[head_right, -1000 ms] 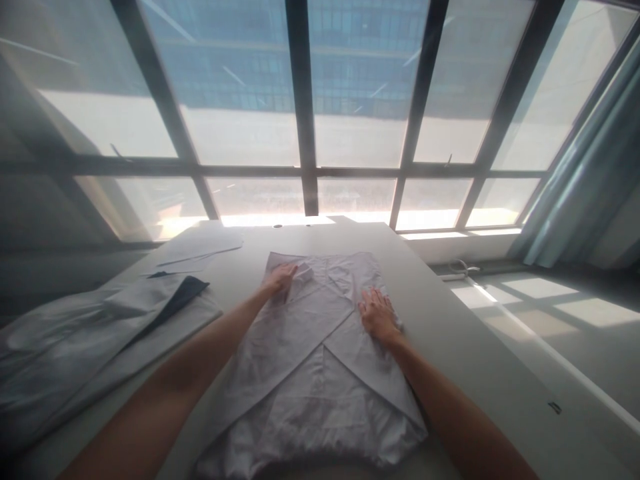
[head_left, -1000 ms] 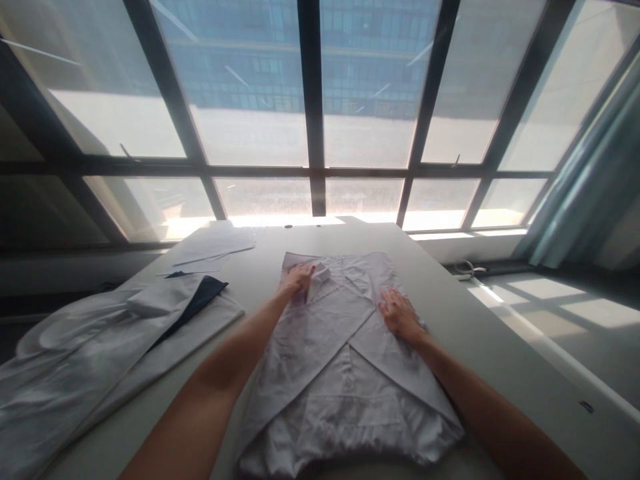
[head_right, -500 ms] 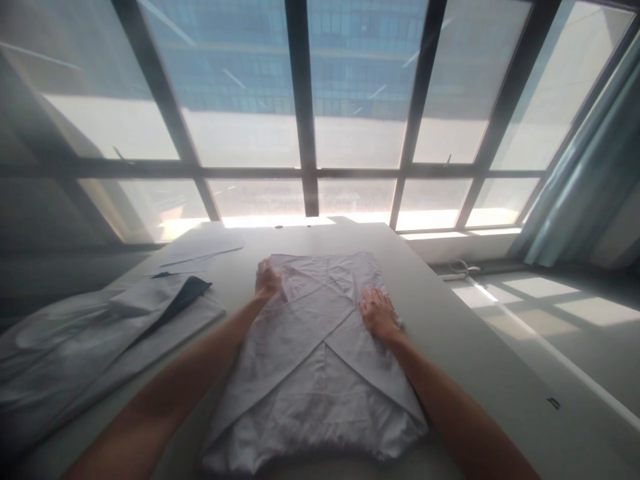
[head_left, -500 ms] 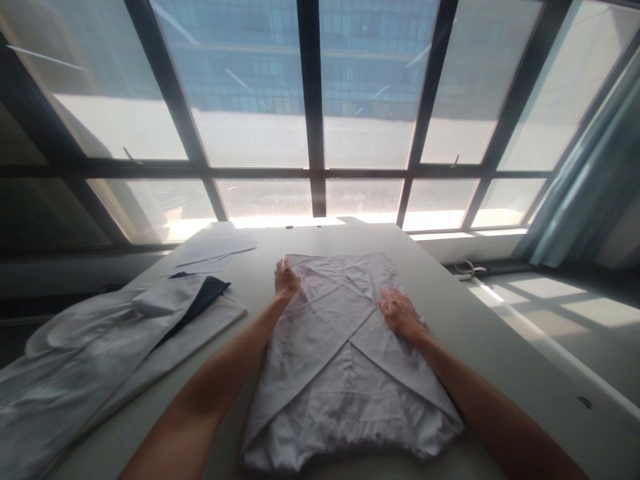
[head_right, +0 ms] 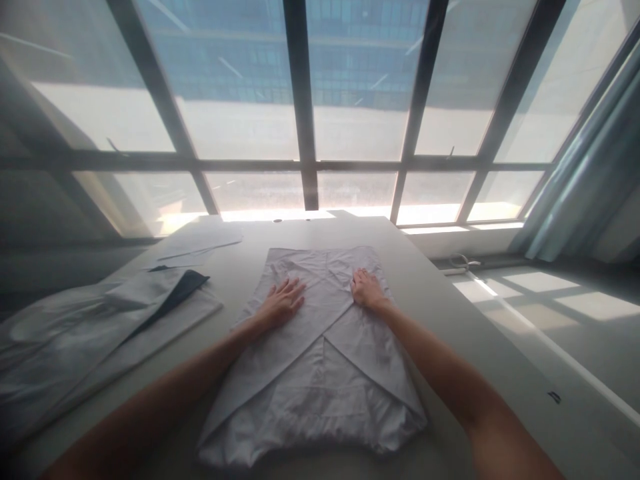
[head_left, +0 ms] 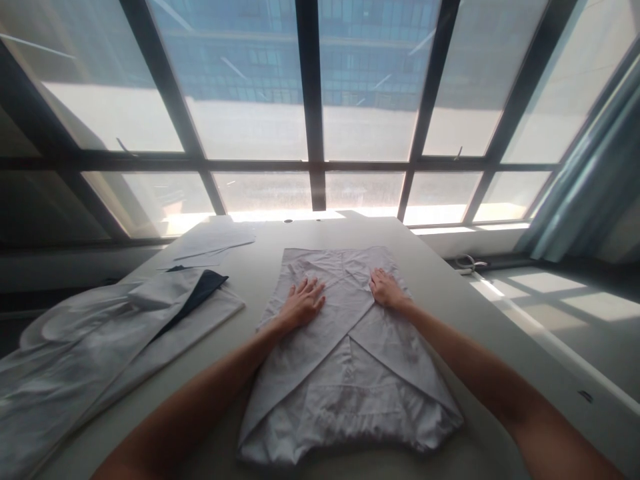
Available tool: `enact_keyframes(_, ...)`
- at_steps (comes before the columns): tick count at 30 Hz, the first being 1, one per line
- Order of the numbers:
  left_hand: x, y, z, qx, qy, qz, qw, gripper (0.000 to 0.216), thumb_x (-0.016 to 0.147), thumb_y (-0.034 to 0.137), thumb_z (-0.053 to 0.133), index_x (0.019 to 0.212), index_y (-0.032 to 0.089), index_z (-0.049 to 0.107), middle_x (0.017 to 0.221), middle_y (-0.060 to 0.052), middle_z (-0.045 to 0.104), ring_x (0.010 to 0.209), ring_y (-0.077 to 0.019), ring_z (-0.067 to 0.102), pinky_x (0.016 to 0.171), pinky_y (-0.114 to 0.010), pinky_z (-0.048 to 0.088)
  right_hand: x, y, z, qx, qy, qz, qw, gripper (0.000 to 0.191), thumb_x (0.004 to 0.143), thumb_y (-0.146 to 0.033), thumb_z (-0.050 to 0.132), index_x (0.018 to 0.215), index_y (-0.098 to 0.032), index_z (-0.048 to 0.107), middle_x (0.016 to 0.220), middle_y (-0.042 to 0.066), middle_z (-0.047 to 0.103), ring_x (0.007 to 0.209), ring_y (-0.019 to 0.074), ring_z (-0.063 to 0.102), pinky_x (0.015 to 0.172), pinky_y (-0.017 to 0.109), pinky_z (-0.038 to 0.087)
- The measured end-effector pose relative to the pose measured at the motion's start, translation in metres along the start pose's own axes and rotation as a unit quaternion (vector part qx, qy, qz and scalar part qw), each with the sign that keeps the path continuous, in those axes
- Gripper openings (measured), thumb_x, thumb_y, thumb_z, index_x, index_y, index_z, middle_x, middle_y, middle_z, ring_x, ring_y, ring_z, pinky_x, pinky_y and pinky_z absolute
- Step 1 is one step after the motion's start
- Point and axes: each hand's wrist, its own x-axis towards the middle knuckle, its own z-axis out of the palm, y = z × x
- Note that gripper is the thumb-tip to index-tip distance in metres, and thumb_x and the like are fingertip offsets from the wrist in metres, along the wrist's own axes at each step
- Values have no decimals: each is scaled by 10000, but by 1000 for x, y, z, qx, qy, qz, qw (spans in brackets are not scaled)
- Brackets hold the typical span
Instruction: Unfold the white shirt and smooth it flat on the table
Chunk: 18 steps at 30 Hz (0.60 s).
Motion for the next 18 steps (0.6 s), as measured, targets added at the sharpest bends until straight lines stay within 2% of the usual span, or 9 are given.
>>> enact_keyframes(4, -2, 0, 1, -2, 7, 7, 1000, 543, 1081, 424, 407, 1598, 265, 451, 1693, -116, 330, 1576, -386, 225, 1233, -672, 224, 47, 16, -6, 6, -18, 18, 1000, 601, 1095, -377, 272, 1630, -119, 357, 1708, 144, 266, 1589, 245, 208, 1284, 485, 154)
enact_keyframes(9, -5, 0, 2, -9, 11, 6, 1000, 535, 1079, 411, 410, 1592, 269, 464, 1685, -109, 351, 1574, -377, 235, 1241, -663, 217, 89, 49, -9, -9, -22, 56, 998, 618, 1101, -421, 259, 1655, -152, 315, 1735, 108, 194, 1595, 230, 184, 1290, 433, 129)
enact_keyframes(14, -6, 1, 3, -14, 2, -1, 1000, 549, 1080, 427, 398, 1604, 275, 446, 1699, -93, 325, 1583, -373, 210, 1248, -653, 191, 116, 77, -11, -12, -24, 102, 994, 613, 1104, -430, 226, 1667, -191, 276, 1743, 106, 170, 1602, 232, 149, 1281, 492, 135)
enact_keyframes(18, -6, 2, 2, -16, 1, -5, 1000, 554, 1075, 442, 400, 1608, 298, 439, 1702, -72, 320, 1587, -369, 201, 1253, -638, 188, 123, 87, -13, -6, -14, 130, 991, 642, 1097, -445, 206, 1660, -144, 281, 1734, 152, 184, 1595, 270, 175, 1266, 546, 156)
